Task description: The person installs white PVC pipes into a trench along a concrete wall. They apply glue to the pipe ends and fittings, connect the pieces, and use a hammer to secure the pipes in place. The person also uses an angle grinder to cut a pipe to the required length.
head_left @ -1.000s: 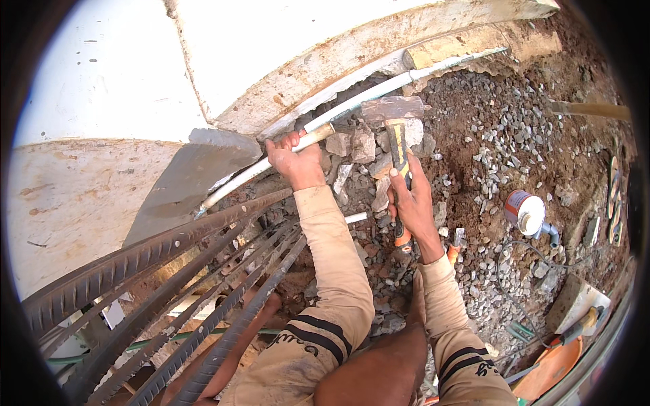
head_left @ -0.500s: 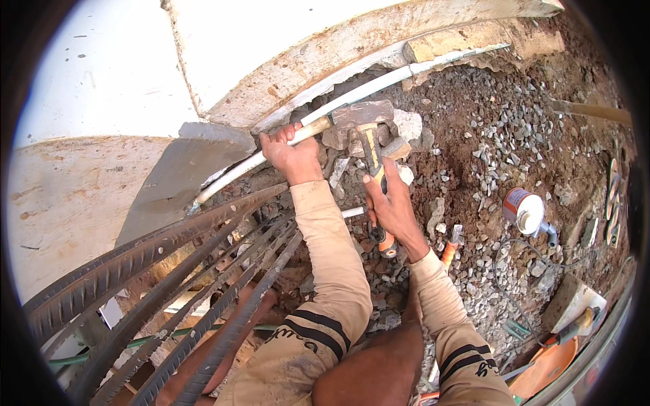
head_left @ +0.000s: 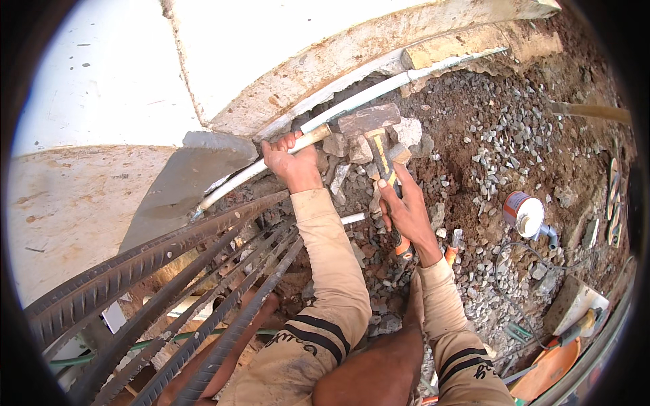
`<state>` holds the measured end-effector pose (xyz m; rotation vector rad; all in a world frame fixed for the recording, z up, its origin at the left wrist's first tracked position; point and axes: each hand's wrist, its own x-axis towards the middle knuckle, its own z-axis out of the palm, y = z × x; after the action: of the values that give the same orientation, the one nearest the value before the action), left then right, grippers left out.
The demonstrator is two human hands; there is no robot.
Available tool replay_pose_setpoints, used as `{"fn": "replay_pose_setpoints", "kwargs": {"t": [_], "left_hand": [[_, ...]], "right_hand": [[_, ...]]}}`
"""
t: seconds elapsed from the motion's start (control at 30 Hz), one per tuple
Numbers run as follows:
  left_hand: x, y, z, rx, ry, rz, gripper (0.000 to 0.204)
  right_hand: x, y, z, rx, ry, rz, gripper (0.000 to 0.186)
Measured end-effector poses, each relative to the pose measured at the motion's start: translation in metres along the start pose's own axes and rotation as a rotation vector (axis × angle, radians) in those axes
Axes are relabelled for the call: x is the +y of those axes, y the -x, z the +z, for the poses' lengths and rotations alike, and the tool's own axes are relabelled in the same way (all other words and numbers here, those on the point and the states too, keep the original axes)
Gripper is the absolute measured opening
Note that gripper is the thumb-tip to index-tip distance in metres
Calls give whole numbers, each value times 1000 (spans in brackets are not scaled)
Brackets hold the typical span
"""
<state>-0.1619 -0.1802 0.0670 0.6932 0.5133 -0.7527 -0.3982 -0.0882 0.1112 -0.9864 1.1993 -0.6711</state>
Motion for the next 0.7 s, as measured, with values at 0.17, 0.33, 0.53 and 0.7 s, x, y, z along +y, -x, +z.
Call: {"fn": "replay_pose_setpoints", "kwargs": {"t": [0.17, 0.33, 0.53, 0.7], "left_hand": [[-5, 5, 0, 1, -38, 24, 52], [-2, 4, -4, -3, 16, 11, 50], [-10, 16, 7, -11, 34, -9, 49], [-6, 2, -3, -37, 86, 6, 49]], "right_hand": [[1, -2, 3, 128, -15, -56, 43], [2, -8, -5, -4, 66, -24, 48], [-2, -10, 8, 123, -19, -34, 43], [0, -7, 10, -9, 120, -27, 44]]}}
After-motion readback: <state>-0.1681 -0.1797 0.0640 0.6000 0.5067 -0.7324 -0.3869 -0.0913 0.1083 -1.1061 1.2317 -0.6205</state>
